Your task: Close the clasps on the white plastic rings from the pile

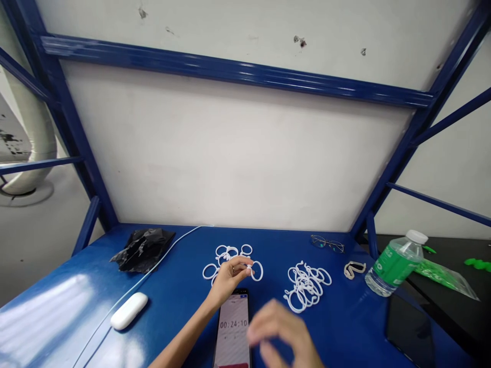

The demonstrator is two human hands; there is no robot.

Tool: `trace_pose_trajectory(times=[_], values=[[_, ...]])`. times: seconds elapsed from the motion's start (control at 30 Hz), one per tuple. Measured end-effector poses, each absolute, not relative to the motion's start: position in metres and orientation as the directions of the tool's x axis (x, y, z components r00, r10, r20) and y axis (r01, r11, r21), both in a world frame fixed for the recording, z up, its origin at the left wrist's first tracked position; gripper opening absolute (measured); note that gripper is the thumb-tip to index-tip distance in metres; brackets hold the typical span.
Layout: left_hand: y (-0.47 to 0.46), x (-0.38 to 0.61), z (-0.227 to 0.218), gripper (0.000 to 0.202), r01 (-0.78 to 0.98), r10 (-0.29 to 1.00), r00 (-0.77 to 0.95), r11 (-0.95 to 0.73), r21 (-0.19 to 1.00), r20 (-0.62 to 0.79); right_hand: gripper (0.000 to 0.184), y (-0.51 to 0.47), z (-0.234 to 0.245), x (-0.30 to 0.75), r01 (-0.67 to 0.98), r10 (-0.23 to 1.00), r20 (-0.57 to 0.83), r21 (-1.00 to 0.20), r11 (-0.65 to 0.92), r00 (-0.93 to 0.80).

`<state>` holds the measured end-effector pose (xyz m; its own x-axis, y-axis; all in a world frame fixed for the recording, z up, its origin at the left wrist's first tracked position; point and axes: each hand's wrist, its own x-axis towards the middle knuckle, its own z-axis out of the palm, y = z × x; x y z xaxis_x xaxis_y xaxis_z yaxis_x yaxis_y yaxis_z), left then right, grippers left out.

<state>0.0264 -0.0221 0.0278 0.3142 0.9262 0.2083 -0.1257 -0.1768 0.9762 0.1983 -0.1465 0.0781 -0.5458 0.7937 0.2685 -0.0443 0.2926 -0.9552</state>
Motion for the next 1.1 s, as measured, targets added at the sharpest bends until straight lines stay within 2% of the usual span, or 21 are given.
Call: trace_pose_trajectory(times=[0.03,0.1,0.17,0.23,0.33,0.47,0.67,1.1], values=[[-0.022,0.027,0.027,0.033,-0.132,0.923,0.31,-0.193,0.972,0.225,0.019,-0.125,0.08,0.201,-0.003,0.827,0.318,-0.934,0.358,-0.464],[-0.022,0.027,0.027,0.031,-0.144,0.918,0.303,-0.221,0.964,0.256,0.021,-0.085,0.08,0.206,0.315,0.827,0.492,-0.767,0.559,-0.272],[-0.023,0.027,0.027,0.029,-0.154,0.917,0.294,-0.234,0.96,0.27,0.039,-0.055,0.072,0.21,0.492,0.79,0.528,-0.621,0.609,-0.311],[-0.023,0.028,0.026,0.028,-0.159,0.919,0.285,-0.235,0.959,0.272,0.051,-0.037,0.058,0.211,0.558,0.752,0.528,-0.513,0.652,-0.394],[-0.024,0.029,0.025,0.029,-0.15,0.923,0.282,-0.226,0.962,0.261,0.045,-0.029,0.038,0.209,0.587,0.723,0.537,-0.44,0.68,-0.435],[-0.027,0.031,0.027,0.03,-0.071,0.92,0.296,-0.246,0.967,0.256,0.035,-0.032,0.024,0.21,0.564,0.68,0.598,-0.412,0.715,-0.425],[-0.031,0.033,0.032,0.03,0.042,0.9,0.332,-0.313,0.949,0.282,0.038,-0.034,0.021,0.218,0.571,0.656,0.624,-0.378,0.729,-0.425],[-0.032,0.033,0.029,0.026,0.051,0.873,0.355,-0.375,0.926,0.334,0.04,-0.031,0.018,0.22,0.576,0.635,0.637,-0.344,0.741,-0.437]])
